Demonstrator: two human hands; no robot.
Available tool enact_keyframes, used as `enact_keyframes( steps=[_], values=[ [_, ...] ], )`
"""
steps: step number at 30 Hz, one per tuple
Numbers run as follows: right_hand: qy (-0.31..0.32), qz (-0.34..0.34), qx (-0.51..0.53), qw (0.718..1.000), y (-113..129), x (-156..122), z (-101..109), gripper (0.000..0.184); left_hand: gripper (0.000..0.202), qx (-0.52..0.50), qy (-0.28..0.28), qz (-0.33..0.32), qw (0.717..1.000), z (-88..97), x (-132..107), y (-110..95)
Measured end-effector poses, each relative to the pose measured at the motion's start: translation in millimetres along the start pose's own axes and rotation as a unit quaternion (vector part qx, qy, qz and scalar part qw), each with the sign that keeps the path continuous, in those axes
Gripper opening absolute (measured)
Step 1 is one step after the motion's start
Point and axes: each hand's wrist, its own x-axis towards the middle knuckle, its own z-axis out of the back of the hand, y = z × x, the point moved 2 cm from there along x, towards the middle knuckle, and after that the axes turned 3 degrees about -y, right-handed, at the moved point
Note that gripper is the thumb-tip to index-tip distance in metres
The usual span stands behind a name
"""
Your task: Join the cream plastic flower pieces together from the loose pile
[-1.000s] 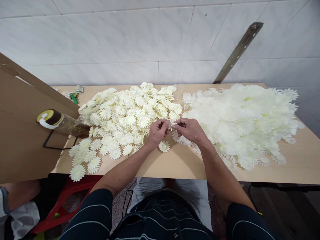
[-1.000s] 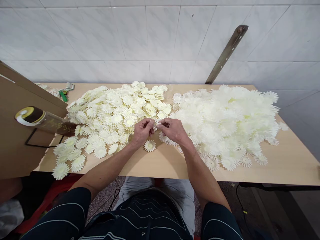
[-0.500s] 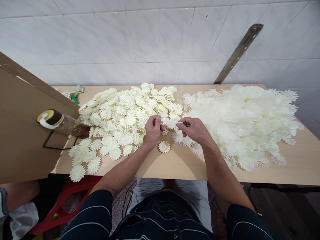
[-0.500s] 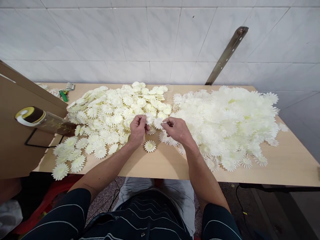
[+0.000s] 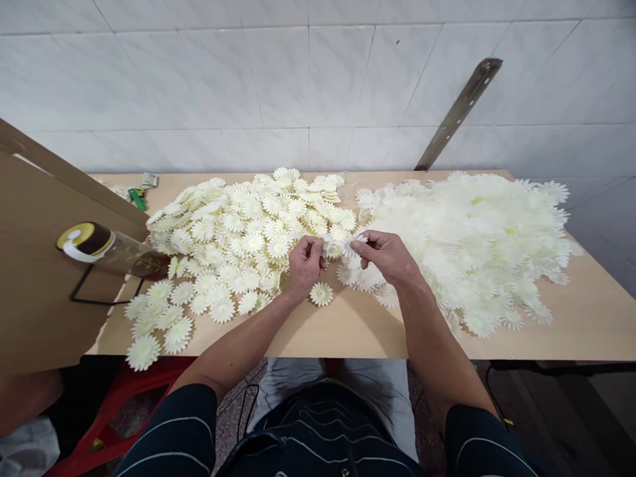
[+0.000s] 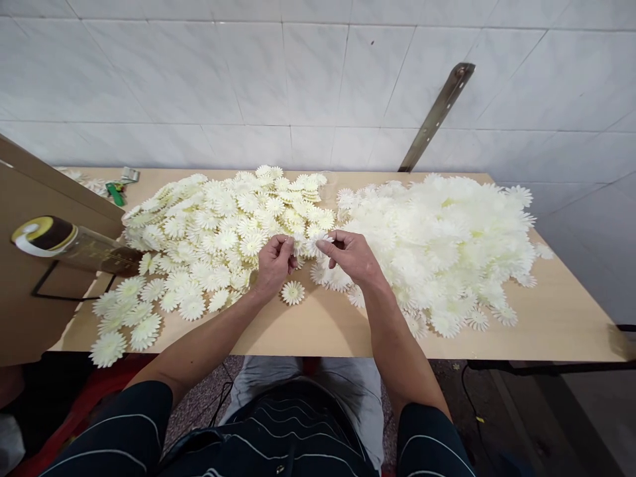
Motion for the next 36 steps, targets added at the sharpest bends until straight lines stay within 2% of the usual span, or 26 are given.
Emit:
enact_keyframes(
  steps=[6, 16, 18, 22, 24, 26, 31, 36],
  values=[
    [-0.029, 0.009, -0.009, 0.999, -3.9, 1.1, 2.1, 0.075, 0.051, 0.009, -0.01, -0.009, 1.0, 0.2, 1.9, 0.6],
    [-0.062, 0.006, -0.088, 0.994, -5.8, -2.1, 5.3, 0.077, 0.049, 0.003, -0.02, -0.016, 1.0, 0.4, 1.9, -2.6],
    [-0.108, 0.01, -0.09, 0.99, -5.1, -2.7, 14.7, 0.077, 0.05, 0.0, -0.023, -0.015, 1.0, 0.3, 1.9, -3.4],
    [-0.223, 0.064, -0.112, 0.966, -2.0, -4.6, 49.3, 0.07, 0.053, -0.011, -0.016, -0.007, 1.0, -0.2, 1.8, -4.6],
    [-0.251, 0.089, -0.109, 0.958, 0.9, -7.2, 63.0, 0.068, 0.054, -0.014, -0.012, -0.005, 1.0, -0.3, 1.8, -4.4],
    [-0.259, 0.102, -0.114, 0.954, 4.8, -11.2, 67.0, 0.068, 0.053, -0.014, -0.007, -0.004, 1.0, -0.5, 2.1, -3.3],
    [-0.206, 0.105, -0.168, 0.958, 10.1, -19.4, 41.2, 0.072, 0.049, 0.008, 0.027, 0.008, 1.0, -1.6, 2.0, -0.2],
    [-0.177, 0.121, -0.192, 0.958, 3.8, -15.1, 15.8, 0.071, 0.039, 0.021, 0.092, 0.016, 0.995, -4.4, -0.2, -3.9]
  ],
)
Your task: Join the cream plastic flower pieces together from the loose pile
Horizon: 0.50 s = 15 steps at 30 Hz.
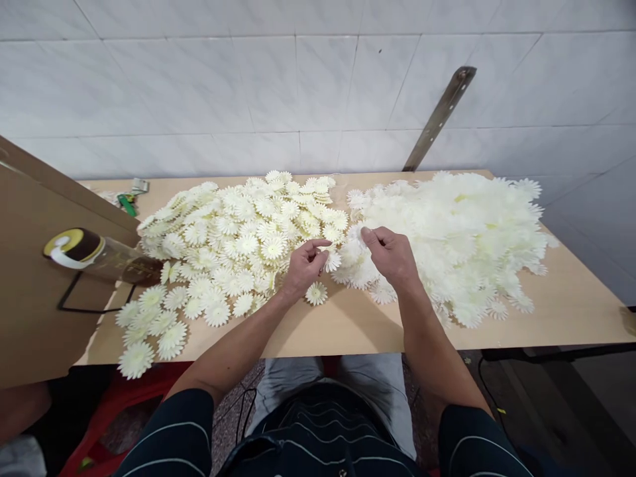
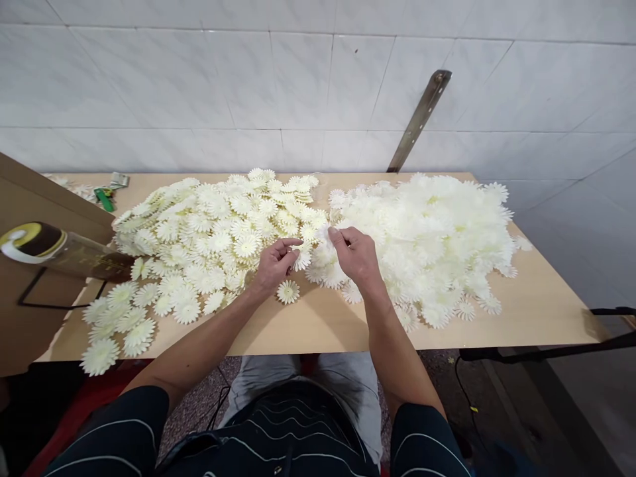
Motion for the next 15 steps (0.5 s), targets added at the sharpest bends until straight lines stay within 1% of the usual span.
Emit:
enact_keyframes(
  steps=[2, 4, 8, 11, 15],
  values=[
    [0.014, 0.009, -0.014, 1.0, -0.9, 0.2, -8.8, 0.07, 0.04, -0.006, 0.02, 0.011, 1.0, -1.6, -0.2, -1.5],
    [0.026, 0.024, -0.027, 0.999, -1.6, 0.1, -17.5, 0.07, 0.044, -0.02, 0.033, 0.037, 0.999, -3.0, 0.3, -1.2],
    [0.04, 0.049, -0.051, 0.997, -3.5, -2.1, -32.2, 0.068, 0.055, -0.037, 0.037, 0.077, 0.996, -3.7, 3.2, 1.3],
    [0.048, 0.062, -0.061, 0.995, -4.9, -4.4, -38.7, 0.066, 0.059, -0.027, 0.04, 0.072, 0.996, -3.8, 4.1, 1.1],
    [0.064, 0.077, -0.062, 0.993, -5.0, -7.4, -44.8, 0.067, 0.059, -0.01, 0.044, 0.053, 0.998, -5.4, 2.1, -1.1]
  ],
)
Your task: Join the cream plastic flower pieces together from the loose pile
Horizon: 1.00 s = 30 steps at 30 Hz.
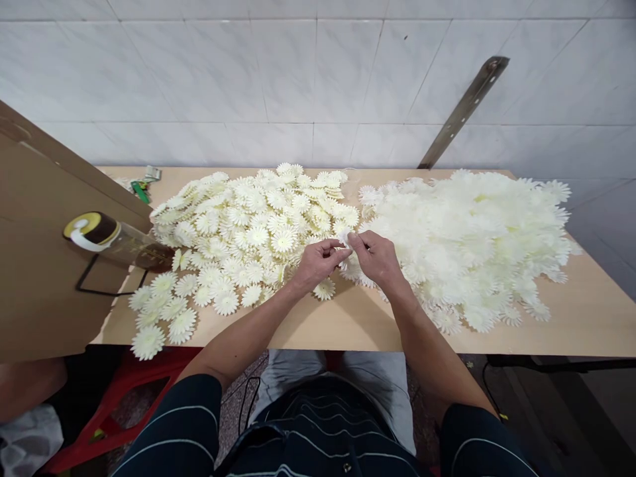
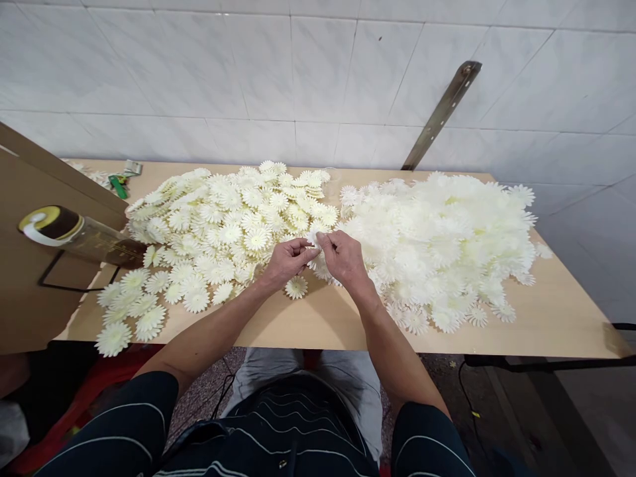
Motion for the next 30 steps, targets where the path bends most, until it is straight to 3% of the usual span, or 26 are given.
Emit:
enact_keyframes(
  steps=[6, 20, 23, 27, 30],
  values=[
    [0.018, 0.006, -0.013, 1.0, 0.8, -2.1, -4.4, 0.069, 0.062, 0.019, 0.003, -0.004, 1.0, -1.2, -2.1, -2.8],
    [0.033, 0.022, -0.127, 0.991, -6.9, 3.1, 9.8, 0.062, 0.059, 0.067, 0.047, -0.001, 0.997, 2.1, -0.8, -2.6],
    [0.028, 0.004, -0.081, 0.996, -7.8, 1.9, 11.3, 0.054, 0.057, 0.066, 0.05, 0.002, 0.997, 2.7, -0.4, -1.9],
    [-0.027, -0.037, 0.021, 0.999, -5.6, -1.1, 19.9, 0.043, 0.053, 0.064, 0.038, 0.003, 0.997, 3.2, 0.1, -1.2],
    [-0.027, -0.018, 0.047, 0.998, 0.0, -2.8, 25.7, 0.039, 0.051, 0.059, 0.037, 0.0, 0.998, 3.3, 0.4, 0.5]
  ],
)
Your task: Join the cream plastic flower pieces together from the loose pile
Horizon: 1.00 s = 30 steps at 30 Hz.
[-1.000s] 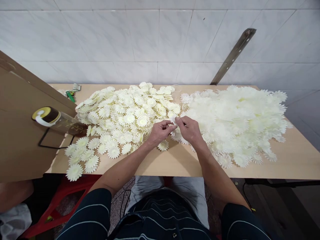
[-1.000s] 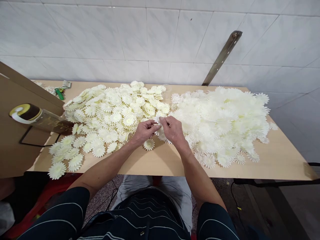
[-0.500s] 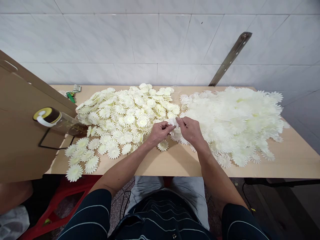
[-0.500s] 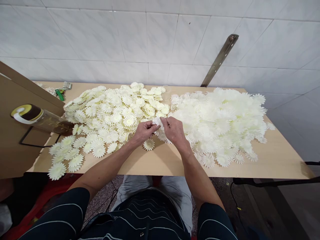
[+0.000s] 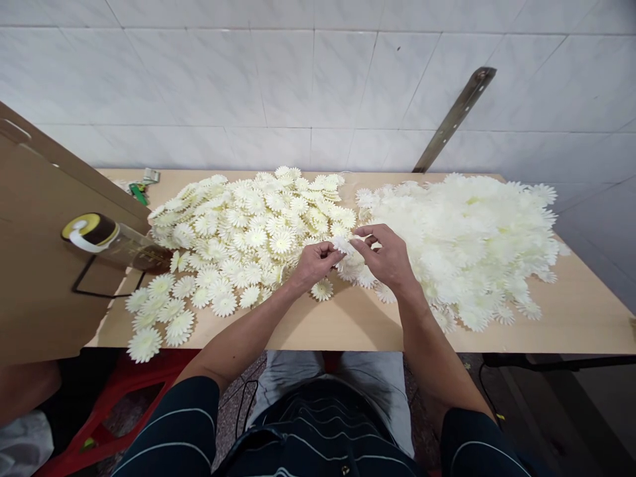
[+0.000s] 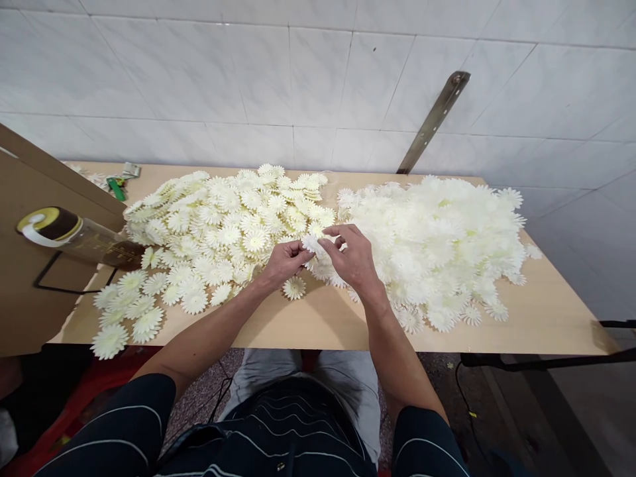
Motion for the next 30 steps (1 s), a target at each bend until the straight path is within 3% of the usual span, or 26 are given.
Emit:
enact_keyframes(
  steps=[6, 12, 21, 24, 27, 30],
  values=[
    [0.086, -0.015, 0.054, 0.995, 6.1, -1.3, -2.2, 0.044, 0.048, 0.014, 0.01, -0.049, 0.999, -0.7, -1.1, 0.1],
    [0.069, -0.084, 0.065, 0.992, -1.5, 0.1, -0.3, 0.04, 0.051, 0.032, 0.014, -0.058, 0.998, -2.7, -3.8, -5.4],
    [-0.06, -0.122, 0.066, 0.988, 3.0, 2.9, 12.9, 0.032, 0.062, 0.035, 0.026, -0.05, 0.998, -3.9, -4.6, -7.9],
    [-0.155, -0.09, -0.005, 0.984, -4.3, 5.4, 35.5, 0.031, 0.062, 0.023, 0.025, -0.035, 0.999, -4.1, -4.1, -6.4],
    [-0.254, -0.032, -0.137, 0.957, -19.5, 9.2, 68.7, 0.031, 0.061, 0.0, 0.03, -0.004, 1.0, -4.3, -3.2, -4.2],
    [-0.285, -0.03, -0.229, 0.93, -31.8, 11.1, 91.9, 0.043, 0.062, -0.019, 0.028, 0.016, 0.999, -4.4, -2.8, -2.6]
  ],
)
